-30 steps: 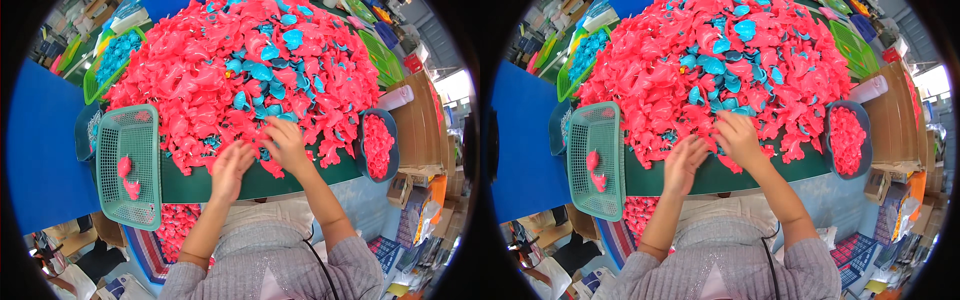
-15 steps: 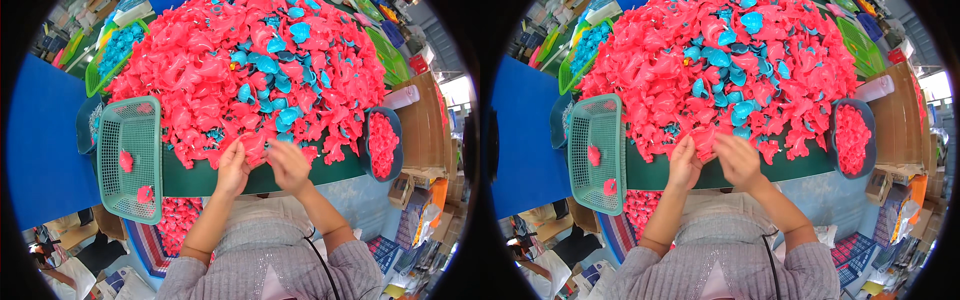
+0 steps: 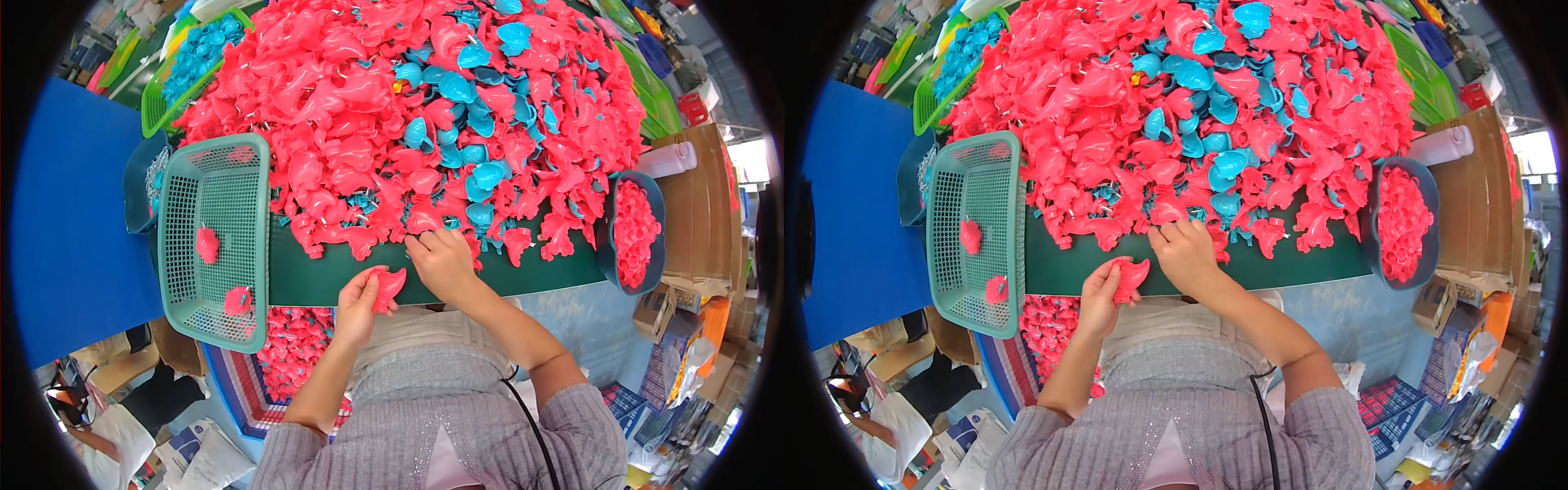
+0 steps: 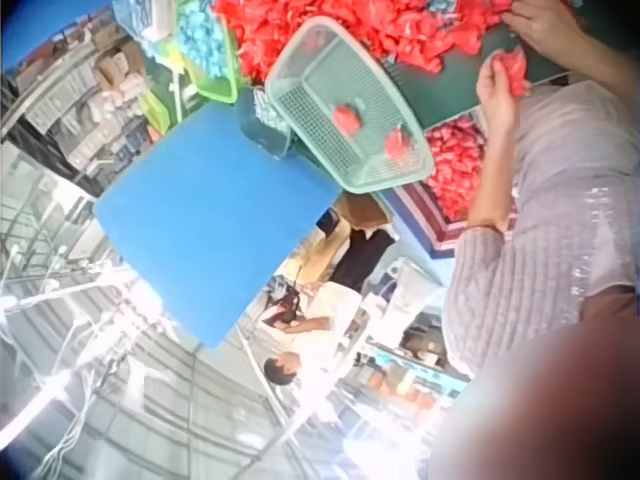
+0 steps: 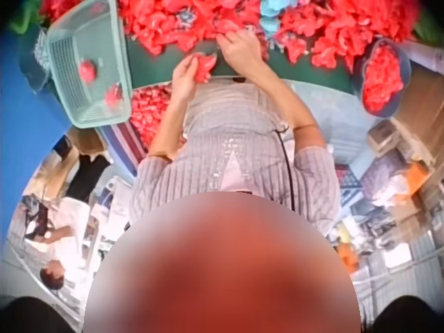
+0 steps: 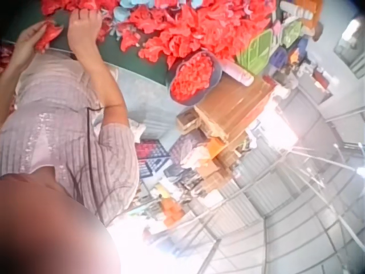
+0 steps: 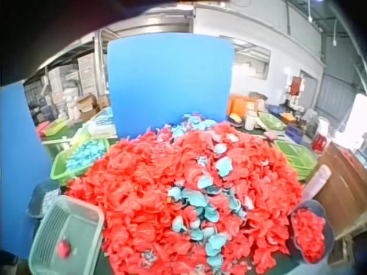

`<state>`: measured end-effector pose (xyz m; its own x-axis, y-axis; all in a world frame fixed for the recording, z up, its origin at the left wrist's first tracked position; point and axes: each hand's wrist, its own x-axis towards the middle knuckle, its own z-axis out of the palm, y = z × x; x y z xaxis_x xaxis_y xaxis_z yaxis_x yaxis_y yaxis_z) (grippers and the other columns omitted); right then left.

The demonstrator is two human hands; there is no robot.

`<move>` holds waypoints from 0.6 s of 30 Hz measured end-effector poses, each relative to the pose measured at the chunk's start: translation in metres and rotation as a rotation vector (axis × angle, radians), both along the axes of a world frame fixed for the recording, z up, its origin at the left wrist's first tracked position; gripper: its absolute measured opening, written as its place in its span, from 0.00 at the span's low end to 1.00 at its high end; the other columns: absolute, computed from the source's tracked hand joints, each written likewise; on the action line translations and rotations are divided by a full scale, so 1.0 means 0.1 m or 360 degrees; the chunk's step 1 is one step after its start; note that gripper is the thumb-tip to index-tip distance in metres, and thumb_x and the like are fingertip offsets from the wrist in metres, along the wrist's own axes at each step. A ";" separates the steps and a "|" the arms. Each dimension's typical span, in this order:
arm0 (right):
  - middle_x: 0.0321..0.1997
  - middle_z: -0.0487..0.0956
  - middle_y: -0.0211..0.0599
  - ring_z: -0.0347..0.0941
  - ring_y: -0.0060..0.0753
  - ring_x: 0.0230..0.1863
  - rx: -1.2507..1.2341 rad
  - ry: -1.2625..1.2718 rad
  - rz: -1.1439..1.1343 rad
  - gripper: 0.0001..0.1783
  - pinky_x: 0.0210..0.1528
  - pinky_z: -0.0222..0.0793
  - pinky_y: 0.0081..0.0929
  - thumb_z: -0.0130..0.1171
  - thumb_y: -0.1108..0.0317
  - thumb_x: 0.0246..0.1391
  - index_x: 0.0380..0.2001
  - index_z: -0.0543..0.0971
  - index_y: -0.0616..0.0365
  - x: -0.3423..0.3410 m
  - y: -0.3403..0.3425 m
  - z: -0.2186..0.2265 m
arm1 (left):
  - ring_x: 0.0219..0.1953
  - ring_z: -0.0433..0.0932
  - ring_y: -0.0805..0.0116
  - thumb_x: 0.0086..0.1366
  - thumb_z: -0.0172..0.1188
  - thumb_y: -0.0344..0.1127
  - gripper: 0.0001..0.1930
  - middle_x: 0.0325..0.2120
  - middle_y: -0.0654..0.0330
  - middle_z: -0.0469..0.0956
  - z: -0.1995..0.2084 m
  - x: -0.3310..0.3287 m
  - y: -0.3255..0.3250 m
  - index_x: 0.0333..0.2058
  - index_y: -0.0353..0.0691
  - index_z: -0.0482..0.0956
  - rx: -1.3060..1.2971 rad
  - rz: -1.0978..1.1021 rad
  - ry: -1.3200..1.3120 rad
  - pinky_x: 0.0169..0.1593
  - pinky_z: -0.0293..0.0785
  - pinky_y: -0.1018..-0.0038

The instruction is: Assembling small pink and blue plastic parts by joining them together at a factory workbench.

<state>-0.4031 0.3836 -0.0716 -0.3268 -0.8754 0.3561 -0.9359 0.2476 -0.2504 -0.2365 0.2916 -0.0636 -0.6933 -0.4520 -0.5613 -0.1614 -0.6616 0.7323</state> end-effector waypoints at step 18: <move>0.28 0.72 0.31 0.69 0.31 0.30 -0.0224 -0.0073 0.0176 0.13 0.32 0.60 0.30 0.56 0.68 0.44 0.35 0.81 0.51 0.13 -0.67 0.05 | 0.23 0.76 0.73 0.72 0.47 0.38 0.16 0.28 0.59 0.77 -0.20 -0.06 -0.12 0.51 0.33 0.68 -0.0289 0.0355 0.0039 0.24 0.70 0.80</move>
